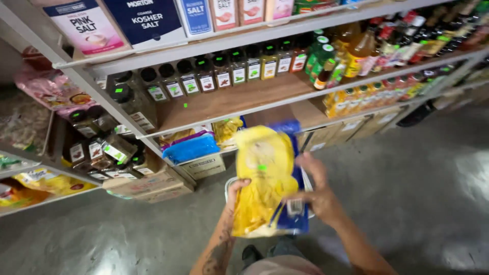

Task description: The person is stocking and organizing various grocery items like condiment bottles and packaged food on store shelves.

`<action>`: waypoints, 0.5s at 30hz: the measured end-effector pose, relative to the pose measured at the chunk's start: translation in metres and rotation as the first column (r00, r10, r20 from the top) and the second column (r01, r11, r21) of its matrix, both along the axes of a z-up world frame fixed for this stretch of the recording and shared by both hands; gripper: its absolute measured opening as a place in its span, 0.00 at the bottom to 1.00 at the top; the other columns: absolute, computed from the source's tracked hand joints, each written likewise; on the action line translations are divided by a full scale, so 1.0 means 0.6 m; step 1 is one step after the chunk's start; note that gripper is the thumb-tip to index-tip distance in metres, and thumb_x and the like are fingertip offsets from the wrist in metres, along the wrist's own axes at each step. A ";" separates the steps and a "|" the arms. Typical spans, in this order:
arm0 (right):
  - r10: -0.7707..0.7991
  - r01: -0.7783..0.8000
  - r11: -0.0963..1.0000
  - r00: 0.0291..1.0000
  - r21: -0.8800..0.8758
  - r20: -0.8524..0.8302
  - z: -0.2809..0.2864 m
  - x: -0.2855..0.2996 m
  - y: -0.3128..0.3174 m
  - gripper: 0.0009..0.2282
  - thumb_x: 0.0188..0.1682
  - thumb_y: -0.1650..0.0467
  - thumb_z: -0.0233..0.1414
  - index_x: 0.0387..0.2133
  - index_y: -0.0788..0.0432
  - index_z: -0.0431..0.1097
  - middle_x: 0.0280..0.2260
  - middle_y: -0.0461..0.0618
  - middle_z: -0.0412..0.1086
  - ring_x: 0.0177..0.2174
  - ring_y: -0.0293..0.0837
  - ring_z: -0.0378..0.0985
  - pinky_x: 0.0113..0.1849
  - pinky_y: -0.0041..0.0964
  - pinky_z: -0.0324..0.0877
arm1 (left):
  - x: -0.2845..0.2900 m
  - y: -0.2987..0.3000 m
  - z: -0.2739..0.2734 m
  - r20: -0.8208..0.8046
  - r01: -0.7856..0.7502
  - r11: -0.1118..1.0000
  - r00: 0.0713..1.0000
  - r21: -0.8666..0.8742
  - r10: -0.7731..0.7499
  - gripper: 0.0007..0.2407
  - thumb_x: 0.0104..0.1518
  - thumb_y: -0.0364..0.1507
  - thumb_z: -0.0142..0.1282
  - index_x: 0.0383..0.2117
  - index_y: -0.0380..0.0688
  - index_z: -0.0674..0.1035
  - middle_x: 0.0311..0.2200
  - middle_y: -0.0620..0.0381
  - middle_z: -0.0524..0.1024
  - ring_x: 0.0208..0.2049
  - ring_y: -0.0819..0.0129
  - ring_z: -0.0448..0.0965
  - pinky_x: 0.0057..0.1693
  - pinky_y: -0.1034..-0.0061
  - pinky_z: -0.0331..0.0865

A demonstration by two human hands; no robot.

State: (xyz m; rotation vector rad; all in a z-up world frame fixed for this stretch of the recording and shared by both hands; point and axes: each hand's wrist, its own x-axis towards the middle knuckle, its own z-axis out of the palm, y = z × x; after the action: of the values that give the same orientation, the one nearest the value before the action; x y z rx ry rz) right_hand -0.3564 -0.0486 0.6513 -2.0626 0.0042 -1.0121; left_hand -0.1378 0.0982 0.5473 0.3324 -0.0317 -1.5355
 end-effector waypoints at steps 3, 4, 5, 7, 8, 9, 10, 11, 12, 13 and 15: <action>0.104 -0.178 0.624 0.984 0.761 0.145 -0.030 -0.004 0.010 0.36 0.35 0.68 0.65 0.61 0.45 0.60 0.64 0.50 0.58 0.60 0.52 0.64 0.58 0.48 0.61 | 0.037 -0.012 -0.034 0.162 -0.022 0.999 0.986 -0.027 0.026 0.26 0.53 0.30 0.54 0.61 0.32 0.69 0.54 0.40 0.76 0.52 0.47 0.79 0.60 0.54 0.73; 0.136 -0.316 0.168 0.946 0.934 0.295 -0.040 -0.005 0.007 0.39 0.36 0.67 0.65 0.66 0.52 0.57 0.64 0.52 0.59 0.59 0.49 0.66 0.54 0.47 0.64 | 0.043 -0.021 -0.037 0.227 -0.034 0.998 0.973 -0.059 0.046 0.26 0.53 0.26 0.54 0.61 0.30 0.69 0.53 0.39 0.76 0.52 0.47 0.79 0.61 0.54 0.73; 0.128 -0.319 0.171 0.945 0.932 0.300 -0.079 -0.004 0.003 0.39 0.36 0.67 0.65 0.66 0.52 0.57 0.64 0.52 0.59 0.59 0.49 0.66 0.54 0.47 0.64 | 0.033 -0.020 -0.005 0.232 -0.025 0.998 0.972 -0.060 0.038 0.26 0.53 0.26 0.54 0.61 0.30 0.69 0.53 0.39 0.76 0.52 0.47 0.79 0.61 0.54 0.73; 0.117 -0.145 0.219 0.986 0.965 0.122 -0.154 0.002 -0.020 0.35 0.40 0.69 0.64 0.65 0.61 0.59 0.56 0.57 0.68 0.53 0.50 0.70 0.52 0.45 0.67 | 0.012 -0.028 0.061 0.411 -0.062 0.997 0.908 -0.046 0.076 0.25 0.51 0.23 0.57 0.59 0.34 0.70 0.52 0.44 0.77 0.52 0.53 0.80 0.60 0.58 0.74; 0.112 -0.151 0.228 0.985 0.962 0.128 -0.172 -0.003 -0.037 0.35 0.40 0.69 0.64 0.65 0.61 0.59 0.56 0.57 0.68 0.53 0.50 0.70 0.52 0.45 0.67 | 0.011 -0.048 0.073 0.418 -0.056 0.997 0.905 -0.055 0.074 0.25 0.51 0.23 0.57 0.59 0.34 0.70 0.52 0.44 0.77 0.52 0.53 0.80 0.60 0.58 0.74; 0.039 -0.008 0.321 0.999 0.947 -0.005 -0.193 -0.013 -0.046 0.33 0.42 0.71 0.64 0.62 0.65 0.61 0.51 0.57 0.70 0.50 0.50 0.72 0.50 0.44 0.68 | 0.006 -0.060 0.082 0.494 -0.117 0.992 0.860 -0.050 0.127 0.24 0.52 0.24 0.58 0.58 0.34 0.71 0.51 0.46 0.78 0.51 0.56 0.81 0.58 0.60 0.74; -0.046 0.140 0.398 0.990 0.907 -0.133 -0.214 -0.021 -0.055 0.31 0.43 0.72 0.65 0.60 0.68 0.62 0.47 0.57 0.72 0.46 0.50 0.73 0.48 0.44 0.69 | 0.002 -0.074 0.091 0.567 -0.178 0.983 0.805 -0.052 0.175 0.22 0.53 0.25 0.60 0.57 0.35 0.72 0.50 0.48 0.79 0.50 0.59 0.81 0.57 0.62 0.75; -0.047 0.144 0.399 0.989 0.905 -0.137 -0.211 -0.035 -0.067 0.31 0.43 0.72 0.65 0.60 0.68 0.62 0.47 0.57 0.72 0.46 0.50 0.73 0.48 0.44 0.69 | -0.004 -0.098 0.087 0.563 -0.177 0.983 0.807 -0.052 0.176 0.22 0.53 0.25 0.60 0.57 0.35 0.72 0.50 0.48 0.79 0.50 0.59 0.81 0.57 0.62 0.75; -0.108 0.227 0.540 0.974 0.810 -0.200 -0.208 -0.049 -0.080 0.29 0.43 0.72 0.66 0.58 0.68 0.64 0.44 0.56 0.74 0.44 0.48 0.74 0.46 0.42 0.71 | -0.010 -0.123 0.082 0.574 -0.244 0.966 0.781 -0.082 0.246 0.21 0.54 0.26 0.62 0.55 0.33 0.73 0.48 0.49 0.80 0.48 0.60 0.81 0.55 0.63 0.75; -0.179 0.307 0.659 0.951 0.687 -0.253 -0.205 -0.065 -0.092 0.26 0.43 0.71 0.67 0.55 0.67 0.66 0.42 0.54 0.75 0.42 0.46 0.76 0.44 0.41 0.73 | -0.018 -0.148 0.077 0.581 -0.309 0.945 0.752 -0.109 0.312 0.20 0.55 0.26 0.64 0.54 0.32 0.75 0.47 0.49 0.81 0.46 0.61 0.82 0.54 0.64 0.76; -0.200 0.293 0.737 0.955 0.609 -0.218 -0.091 -0.073 -0.096 0.28 0.41 0.72 0.67 0.55 0.64 0.64 0.44 0.51 0.74 0.44 0.43 0.75 0.46 0.37 0.72 | -0.060 -0.177 0.127 0.570 -0.337 0.934 0.747 -0.117 0.341 0.19 0.54 0.25 0.65 0.52 0.32 0.76 0.46 0.50 0.81 0.44 0.62 0.82 0.52 0.65 0.76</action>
State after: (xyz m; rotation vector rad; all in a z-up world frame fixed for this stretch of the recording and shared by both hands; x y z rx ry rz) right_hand -0.4002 -0.1064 0.5968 -1.5063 0.6344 -0.8578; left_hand -0.1738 -0.0077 0.6238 0.7587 -0.4419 -1.0195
